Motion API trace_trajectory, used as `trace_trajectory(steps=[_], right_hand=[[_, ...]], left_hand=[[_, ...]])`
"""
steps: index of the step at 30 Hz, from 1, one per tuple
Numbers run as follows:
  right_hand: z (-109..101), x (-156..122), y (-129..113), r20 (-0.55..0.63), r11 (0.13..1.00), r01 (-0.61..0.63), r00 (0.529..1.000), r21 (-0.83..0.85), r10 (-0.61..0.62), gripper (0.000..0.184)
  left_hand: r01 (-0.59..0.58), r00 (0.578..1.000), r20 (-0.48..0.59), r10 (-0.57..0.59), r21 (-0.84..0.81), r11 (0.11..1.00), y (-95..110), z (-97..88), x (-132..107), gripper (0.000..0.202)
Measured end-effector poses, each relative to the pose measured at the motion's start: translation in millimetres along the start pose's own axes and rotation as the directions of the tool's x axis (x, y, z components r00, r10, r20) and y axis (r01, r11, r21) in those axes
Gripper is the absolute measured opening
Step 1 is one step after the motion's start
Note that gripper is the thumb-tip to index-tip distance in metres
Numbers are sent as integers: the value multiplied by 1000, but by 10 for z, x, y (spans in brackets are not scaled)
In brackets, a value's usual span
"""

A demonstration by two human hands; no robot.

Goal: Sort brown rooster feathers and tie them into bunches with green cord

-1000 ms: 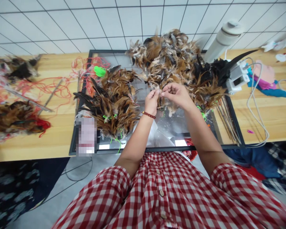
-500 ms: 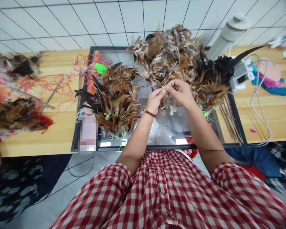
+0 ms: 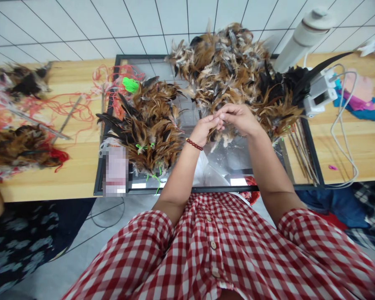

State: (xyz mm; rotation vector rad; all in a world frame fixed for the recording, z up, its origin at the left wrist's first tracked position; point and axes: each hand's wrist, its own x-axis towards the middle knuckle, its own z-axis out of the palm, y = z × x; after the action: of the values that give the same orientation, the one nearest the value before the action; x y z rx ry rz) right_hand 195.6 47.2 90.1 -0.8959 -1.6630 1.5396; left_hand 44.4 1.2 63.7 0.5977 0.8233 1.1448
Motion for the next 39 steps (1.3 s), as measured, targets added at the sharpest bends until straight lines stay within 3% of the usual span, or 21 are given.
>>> trace_trajectory(steps=[5, 9, 12, 18, 22, 24, 27, 29, 32, 34, 36, 39], right_hand=[[-13, 16, 43, -79, 998, 34, 996, -44, -37, 57], [16, 43, 93, -142, 957, 114, 977, -265, -156, 50], [40, 57, 116, -143, 888, 152, 962, -434, -235, 49], [33, 56, 141, -108, 829, 124, 970, -545, -216, 52], [-42, 50, 87, -100, 792, 106, 973, -601, -206, 42], [-109, 39, 42, -41, 773, 126, 980, -622, -193, 33], [-210, -16, -20, 149, 724, 226, 974, -652, -169, 23], [-239, -93, -40, 307, 697, 287, 946, -657, -101, 22], [-202, -255, -24, 497, 620, 369, 867, -692, 38, 27], [-158, -360, 15, 529, 511, 420, 845, -750, 81, 24], [-147, -433, 62, 504, 433, 427, 861, -794, 76, 22], [-219, -470, 94, 424, 496, 371, 906, -785, -6, 20]], left_hand=[[-5, 1000, -28, 3, -56, 998, -71, 24, 38, 27], [-53, 996, -73, 49, -52, 997, -94, 14, 50, 32], [-61, 994, -101, 51, -102, 993, -94, 32, 38, 34], [-26, 984, -178, -4, -167, 986, -122, 62, 67, 34], [-178, 953, -283, 107, -237, 955, -24, -54, 95, 34], [-270, 923, -344, 170, -267, 925, 38, -148, 100, 38], [-327, 901, -378, 213, -271, 905, 65, -279, 111, 36], [-342, 899, -374, 226, -279, 897, 38, -338, 127, 35], [-335, 900, -375, 221, -273, 902, -14, -384, 160, 34], [-328, 896, -390, 211, -263, 907, -32, -399, 181, 34], [-337, 886, -415, 209, -264, 904, -35, -409, 196, 35], [-338, 876, -448, 182, -300, 892, -27, -394, 212, 36]])
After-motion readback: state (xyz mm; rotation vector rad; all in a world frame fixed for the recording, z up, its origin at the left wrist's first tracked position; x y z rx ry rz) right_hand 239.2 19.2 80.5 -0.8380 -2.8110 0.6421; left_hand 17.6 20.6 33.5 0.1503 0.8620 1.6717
